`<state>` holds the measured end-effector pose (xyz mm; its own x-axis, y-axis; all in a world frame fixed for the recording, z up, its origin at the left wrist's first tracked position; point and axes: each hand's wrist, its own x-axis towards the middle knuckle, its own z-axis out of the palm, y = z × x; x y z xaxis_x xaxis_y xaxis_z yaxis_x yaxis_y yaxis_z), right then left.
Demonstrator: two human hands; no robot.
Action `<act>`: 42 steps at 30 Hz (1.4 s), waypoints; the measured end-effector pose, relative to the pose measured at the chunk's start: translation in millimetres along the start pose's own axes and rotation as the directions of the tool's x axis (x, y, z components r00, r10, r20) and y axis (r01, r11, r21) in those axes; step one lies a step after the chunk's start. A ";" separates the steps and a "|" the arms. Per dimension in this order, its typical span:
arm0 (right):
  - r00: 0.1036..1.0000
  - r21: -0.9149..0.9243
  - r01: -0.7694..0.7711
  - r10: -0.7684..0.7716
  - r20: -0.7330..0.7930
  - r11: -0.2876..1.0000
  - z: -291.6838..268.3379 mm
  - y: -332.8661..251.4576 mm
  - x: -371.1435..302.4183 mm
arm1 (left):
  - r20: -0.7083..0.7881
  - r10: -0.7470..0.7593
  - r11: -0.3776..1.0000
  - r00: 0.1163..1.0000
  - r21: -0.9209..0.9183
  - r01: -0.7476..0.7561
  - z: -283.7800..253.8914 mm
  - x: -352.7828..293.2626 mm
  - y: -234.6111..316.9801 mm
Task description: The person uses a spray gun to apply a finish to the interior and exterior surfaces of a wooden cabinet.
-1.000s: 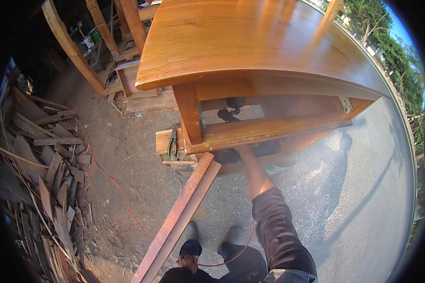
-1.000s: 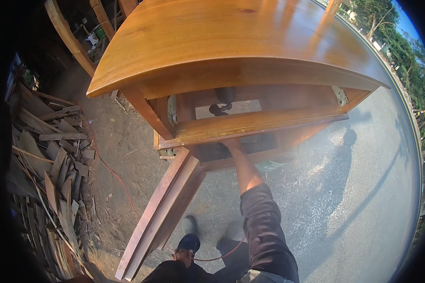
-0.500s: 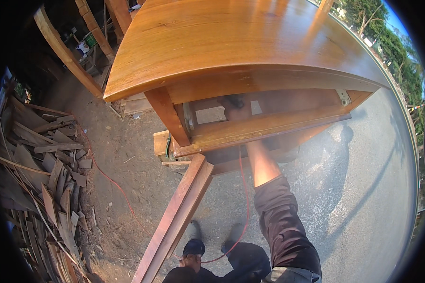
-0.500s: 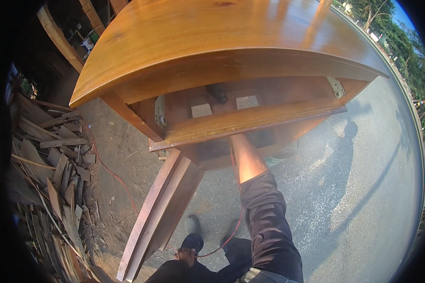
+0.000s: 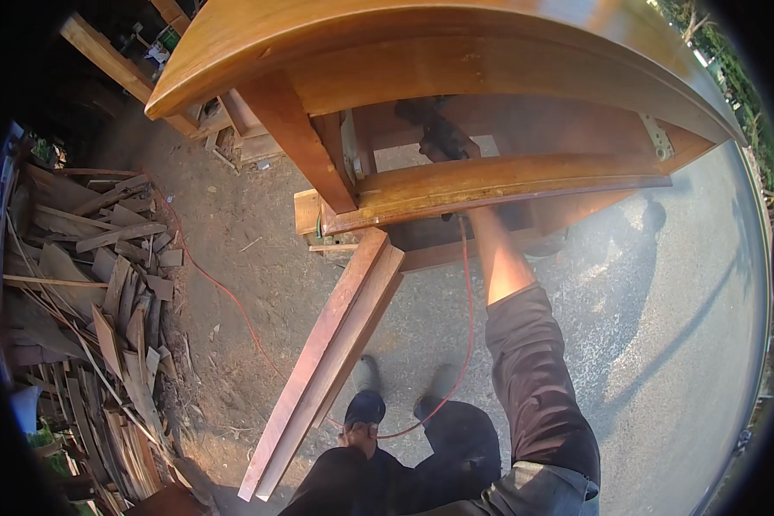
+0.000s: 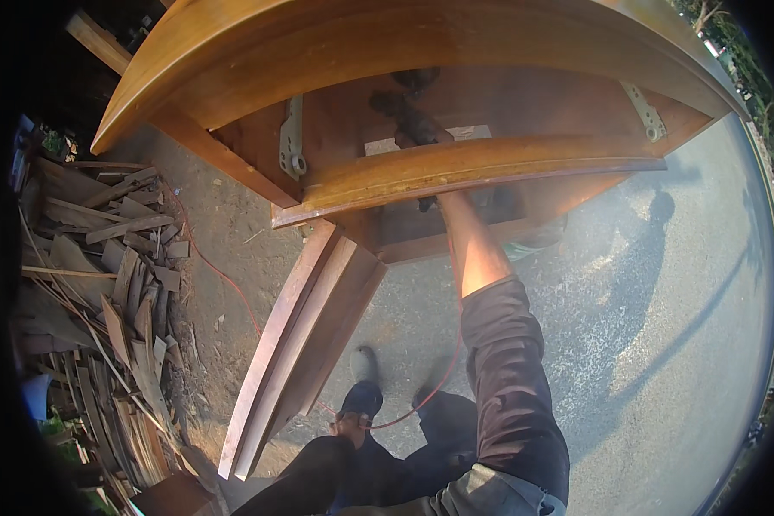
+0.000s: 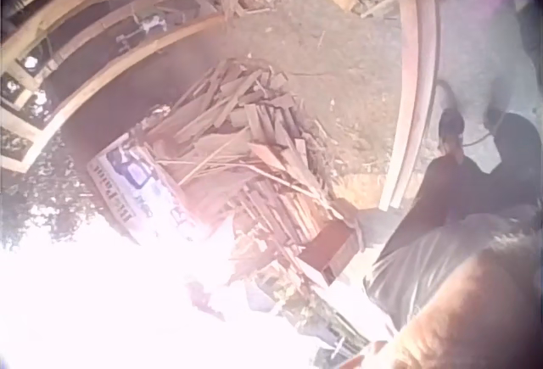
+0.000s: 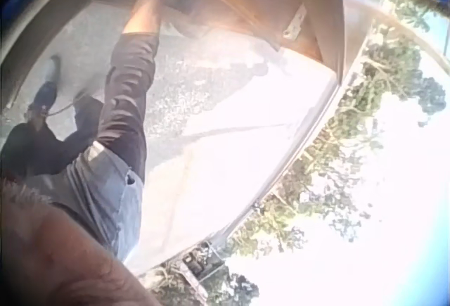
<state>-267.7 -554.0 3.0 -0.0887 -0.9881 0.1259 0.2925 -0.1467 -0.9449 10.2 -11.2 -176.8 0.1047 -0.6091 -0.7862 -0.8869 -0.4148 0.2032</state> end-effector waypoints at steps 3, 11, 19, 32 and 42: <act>0.986 -0.493 0.166 -0.135 0.098 0.854 -48.3 53.2 -21.8 | -0.047 0.110 0.994 0.993 0.001 -0.110 -1.7 -12.5 3.2; 0.982 -0.577 0.012 0.100 0.163 0.817 -106.5 24.7 -186.5 | 0.070 0.425 0.806 0.903 0.425 -0.412 14.5 -71.6 20.3; 0.892 -0.647 -0.116 0.366 0.265 0.753 -203.0 -48.1 -228.9 | 0.546 0.291 0.690 0.786 0.449 -0.567 16.9 -123.2 122.2; 0.729 -0.352 -0.361 0.497 0.471 0.864 -171.0 -82.9 -81.5 | 0.200 0.686 0.506 0.700 0.560 -0.656 6.9 -155.2 222.3; 0.587 0.100 -0.439 0.201 0.784 0.893 -140.9 -96.7 -25.4 | 0.170 0.696 0.596 0.698 0.407 -0.693 46.3 -63.3 329.8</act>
<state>-427.9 -508.0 48.5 0.7534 -0.6463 0.1210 0.3953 0.2982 -0.8688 -309.7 -78.1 -86.9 -0.6203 -0.5987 -0.5067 -0.7839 0.4497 0.4282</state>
